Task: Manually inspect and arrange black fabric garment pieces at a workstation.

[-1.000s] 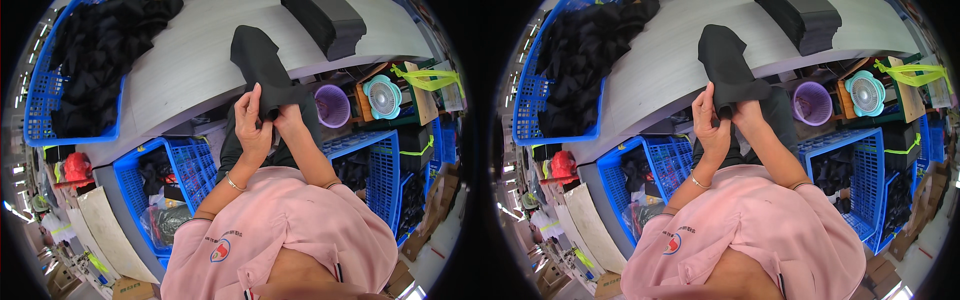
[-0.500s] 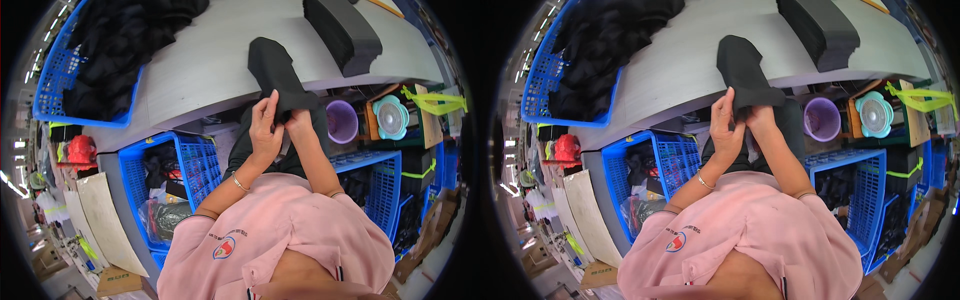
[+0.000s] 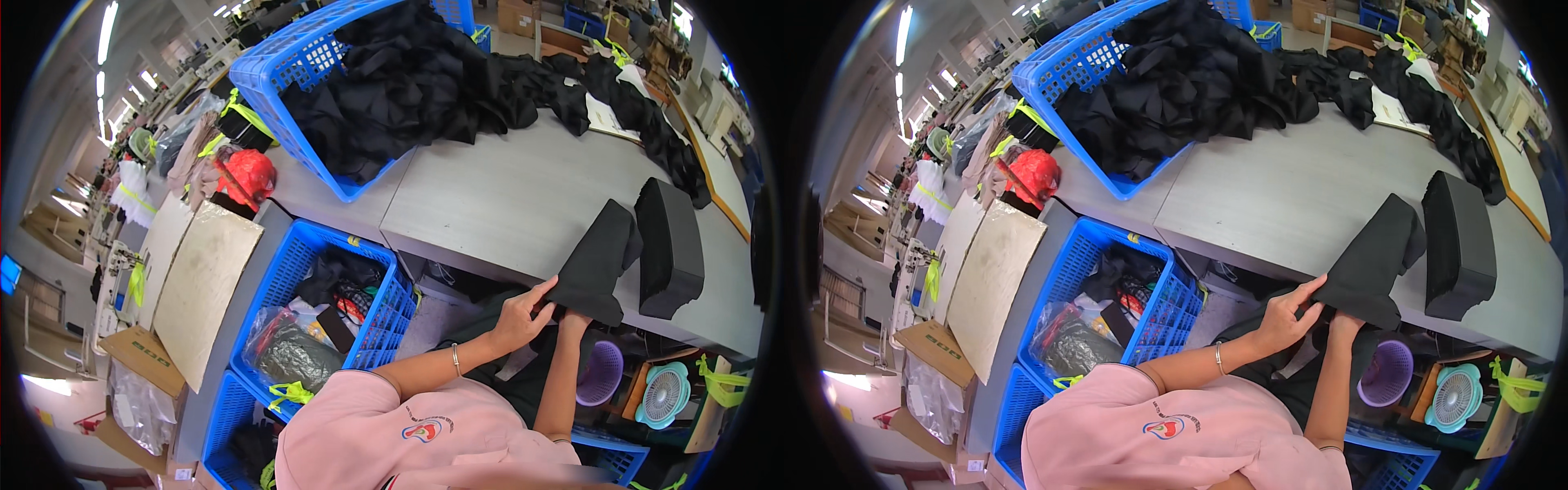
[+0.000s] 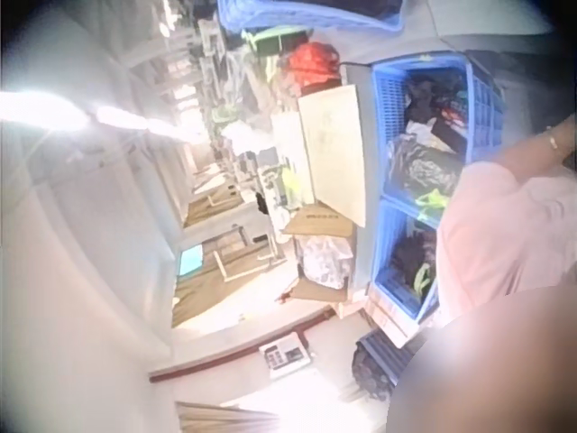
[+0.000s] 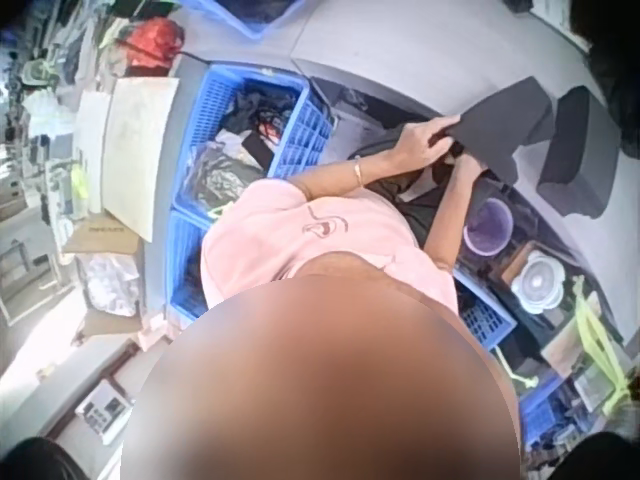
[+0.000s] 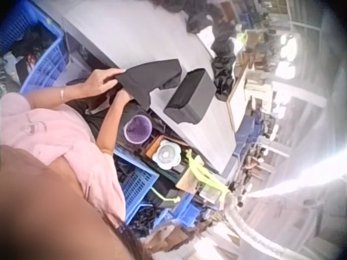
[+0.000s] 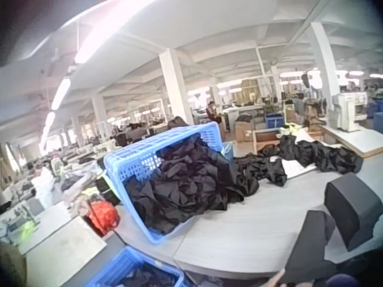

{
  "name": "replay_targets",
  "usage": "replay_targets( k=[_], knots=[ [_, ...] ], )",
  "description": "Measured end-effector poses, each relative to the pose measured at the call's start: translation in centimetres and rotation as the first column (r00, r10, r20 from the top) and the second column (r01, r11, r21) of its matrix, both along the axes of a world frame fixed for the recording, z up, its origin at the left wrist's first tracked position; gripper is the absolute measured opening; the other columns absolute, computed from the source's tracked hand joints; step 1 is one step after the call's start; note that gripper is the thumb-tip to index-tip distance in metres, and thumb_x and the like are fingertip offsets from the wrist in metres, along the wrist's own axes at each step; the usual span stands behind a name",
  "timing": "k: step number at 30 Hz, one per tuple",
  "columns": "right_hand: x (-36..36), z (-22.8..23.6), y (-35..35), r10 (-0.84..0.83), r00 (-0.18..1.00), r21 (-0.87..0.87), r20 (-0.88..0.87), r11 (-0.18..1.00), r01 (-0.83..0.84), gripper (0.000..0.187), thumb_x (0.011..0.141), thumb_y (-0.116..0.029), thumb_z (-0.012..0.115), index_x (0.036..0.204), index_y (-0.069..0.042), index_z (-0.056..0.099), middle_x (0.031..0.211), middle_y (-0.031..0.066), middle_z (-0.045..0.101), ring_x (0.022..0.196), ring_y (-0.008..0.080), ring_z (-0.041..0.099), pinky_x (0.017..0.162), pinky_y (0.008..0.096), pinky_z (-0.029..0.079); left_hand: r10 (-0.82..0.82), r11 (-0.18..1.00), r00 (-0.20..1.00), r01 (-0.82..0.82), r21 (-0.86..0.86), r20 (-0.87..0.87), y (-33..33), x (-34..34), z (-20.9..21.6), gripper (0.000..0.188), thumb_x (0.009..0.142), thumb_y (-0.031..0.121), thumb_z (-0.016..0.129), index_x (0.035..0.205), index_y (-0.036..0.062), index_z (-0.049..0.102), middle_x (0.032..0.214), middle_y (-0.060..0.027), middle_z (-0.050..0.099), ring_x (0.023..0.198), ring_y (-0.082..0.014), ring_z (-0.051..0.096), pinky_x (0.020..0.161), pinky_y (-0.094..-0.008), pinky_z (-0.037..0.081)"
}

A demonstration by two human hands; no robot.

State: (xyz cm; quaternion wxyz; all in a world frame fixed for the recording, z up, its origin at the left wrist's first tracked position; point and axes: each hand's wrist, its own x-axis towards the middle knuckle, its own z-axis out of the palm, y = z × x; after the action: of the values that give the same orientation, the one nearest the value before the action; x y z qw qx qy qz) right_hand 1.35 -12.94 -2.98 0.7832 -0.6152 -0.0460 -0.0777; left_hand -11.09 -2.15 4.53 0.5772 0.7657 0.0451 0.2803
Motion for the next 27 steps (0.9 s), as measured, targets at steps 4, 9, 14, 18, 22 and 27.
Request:
replay_targets(
  k=[4,9,14,18,22,27],
  knots=[
    [1.1,-3.2,-0.2,-0.029,0.999,-0.033,0.033,0.999,0.031,0.045,0.093,-0.016,0.063,0.132,0.004,0.050,0.129,0.0127,0.057,0.113,0.0241,0.058,0.099,0.0351,0.046,0.036,0.999,0.996,-0.040,-0.037,-0.087,0.2,0.6,-1.6,0.047,0.088,0.002,0.061,0.134,0.0028,0.055,0.109,-0.0200,0.070,0.090,-0.0224,0.072,0.077,-0.0293,0.054],
    [1.3,-5.1,-1.1,-0.028,0.987,-0.188,0.158,0.980,0.058,0.037,0.090,-0.016,0.067,0.119,0.005,0.059,0.118,0.0128,0.064,0.104,0.0240,0.061,0.091,0.0354,0.049,0.017,0.989,0.989,-0.038,-0.142,-0.147,-0.2,0.6,-2.4,0.045,0.088,-0.002,0.057,0.132,0.0013,0.056,0.115,-0.0217,0.068,0.105,-0.0237,0.069,0.087,-0.0297,0.053],
    [-0.1,-1.9,-0.7,-0.014,0.987,-0.367,0.160,0.927,0.073,0.033,0.088,-0.013,0.067,0.114,0.006,0.061,0.113,0.0126,0.065,0.101,0.0242,0.062,0.089,0.0356,0.050,-0.001,0.970,0.992,-0.029,-0.242,-0.123,-0.4,0.8,-2.7,0.044,0.087,-0.004,0.053,0.131,0.0011,0.057,0.114,-0.0197,0.069,0.103,-0.0202,0.070,0.086,-0.0296,0.053],
    [-1.5,2.3,-0.1,0.066,0.970,-0.367,-0.234,0.918,-0.151,0.035,0.090,-0.008,0.063,0.122,0.006,0.056,0.119,0.0139,0.062,0.108,0.0251,0.059,0.094,0.0349,0.046,0.167,0.962,0.973,-0.196,-0.192,-0.161,0.3,1.0,-4.4,0.038,0.088,0.000,0.049,0.124,0.0019,0.061,0.095,-0.0203,0.070,0.079,-0.0263,0.071,0.073,-0.0329,0.054],
    [-2.2,3.3,-2.7,0.601,0.742,0.192,-0.297,0.799,-0.570,0.039,0.091,-0.007,0.060,0.127,0.005,0.053,0.123,0.0143,0.060,0.113,0.0268,0.057,0.098,0.0369,0.044,0.159,0.887,0.968,-0.227,-0.402,-0.194,2.0,0.9,-6.4,0.033,0.092,-0.002,0.044,0.117,0.0005,0.065,0.091,-0.0014,0.068,0.072,-0.0058,0.060,0.063,-0.0240,0.052],
    [-2.6,-0.5,0.3,0.245,0.936,-0.938,0.254,0.300,0.176,0.042,0.080,-0.006,0.064,0.121,0.000,0.060,0.124,0.0225,0.060,0.117,0.0430,0.053,0.102,0.0481,0.041,0.012,0.783,0.951,-0.202,-0.589,-0.310,-0.8,2.4,-9.3,0.030,0.091,-0.001,0.043,0.111,0.0001,0.066,0.086,0.0002,0.064,0.070,-0.0065,0.060,0.062,-0.0235,0.052]
  ],
)
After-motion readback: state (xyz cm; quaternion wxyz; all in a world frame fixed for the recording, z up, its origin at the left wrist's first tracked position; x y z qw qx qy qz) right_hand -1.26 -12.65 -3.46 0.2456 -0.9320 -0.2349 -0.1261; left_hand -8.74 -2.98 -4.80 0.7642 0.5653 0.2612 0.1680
